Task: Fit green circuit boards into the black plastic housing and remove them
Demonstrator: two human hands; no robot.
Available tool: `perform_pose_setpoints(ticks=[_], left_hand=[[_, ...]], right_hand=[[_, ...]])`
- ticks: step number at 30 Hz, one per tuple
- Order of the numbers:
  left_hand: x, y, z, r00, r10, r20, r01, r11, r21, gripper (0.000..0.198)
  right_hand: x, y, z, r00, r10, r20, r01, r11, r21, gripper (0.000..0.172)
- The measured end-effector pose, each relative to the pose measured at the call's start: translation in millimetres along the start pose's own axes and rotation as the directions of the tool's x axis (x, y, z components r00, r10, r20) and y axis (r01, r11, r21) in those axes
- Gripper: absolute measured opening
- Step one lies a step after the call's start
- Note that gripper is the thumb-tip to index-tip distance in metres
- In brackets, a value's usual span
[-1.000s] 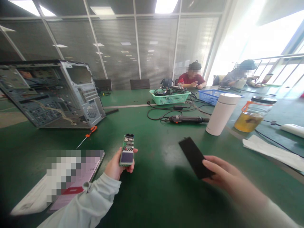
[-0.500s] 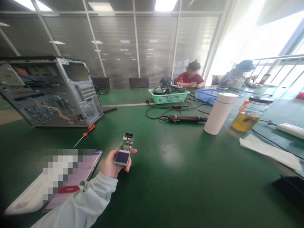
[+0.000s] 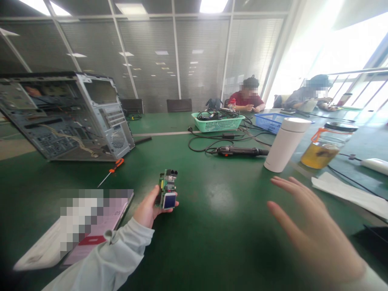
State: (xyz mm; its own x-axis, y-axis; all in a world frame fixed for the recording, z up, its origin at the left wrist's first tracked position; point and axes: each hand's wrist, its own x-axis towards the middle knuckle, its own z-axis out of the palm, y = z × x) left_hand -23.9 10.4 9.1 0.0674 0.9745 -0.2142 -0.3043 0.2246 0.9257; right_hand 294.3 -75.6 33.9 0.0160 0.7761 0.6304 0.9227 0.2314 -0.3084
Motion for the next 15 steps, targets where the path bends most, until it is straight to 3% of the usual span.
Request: perform_pose_setpoints(ticks=[4, 6, 8, 10, 12, 15], left_hand=[[-4, -7, 0.7, 0.981, 0.193, 0.007, -0.191, 0.964, 0.187, 0.037], [-7, -8, 0.2, 0.948, 0.314, 0.058, -0.314, 0.880, 0.356, 0.036], [-11, -7, -0.8, 0.884, 0.441, 0.156, -0.444, 0.687, 0.575, 0.033], [-15, -5, -1.9, 0.795, 0.534, 0.288, -0.535, 0.392, 0.749, 0.033], [-18, -2, -2.2, 0.699, 0.580, 0.418, -0.584, 0.127, 0.801, 0.033], [-20, 0, -1.4, 0.594, 0.610, 0.525, -0.628, -0.057, 0.776, 0.032]], right_hand=[[29, -68, 26, 0.952, -0.305, 0.016, 0.302, 0.949, 0.091, 0.037], [38, -94, 36, 0.903, -0.427, 0.041, 0.422, 0.902, 0.087, 0.034], [45, -112, 46, 0.840, -0.534, 0.097, 0.530, 0.846, 0.065, 0.034], [51, -124, 57, 0.765, -0.623, 0.162, 0.627, 0.778, 0.031, 0.040], [56, -128, 67, 0.703, -0.680, 0.209, 0.695, 0.719, 0.001, 0.049], [63, -127, 76, 0.652, -0.723, 0.231, 0.745, 0.666, -0.017, 0.045]])
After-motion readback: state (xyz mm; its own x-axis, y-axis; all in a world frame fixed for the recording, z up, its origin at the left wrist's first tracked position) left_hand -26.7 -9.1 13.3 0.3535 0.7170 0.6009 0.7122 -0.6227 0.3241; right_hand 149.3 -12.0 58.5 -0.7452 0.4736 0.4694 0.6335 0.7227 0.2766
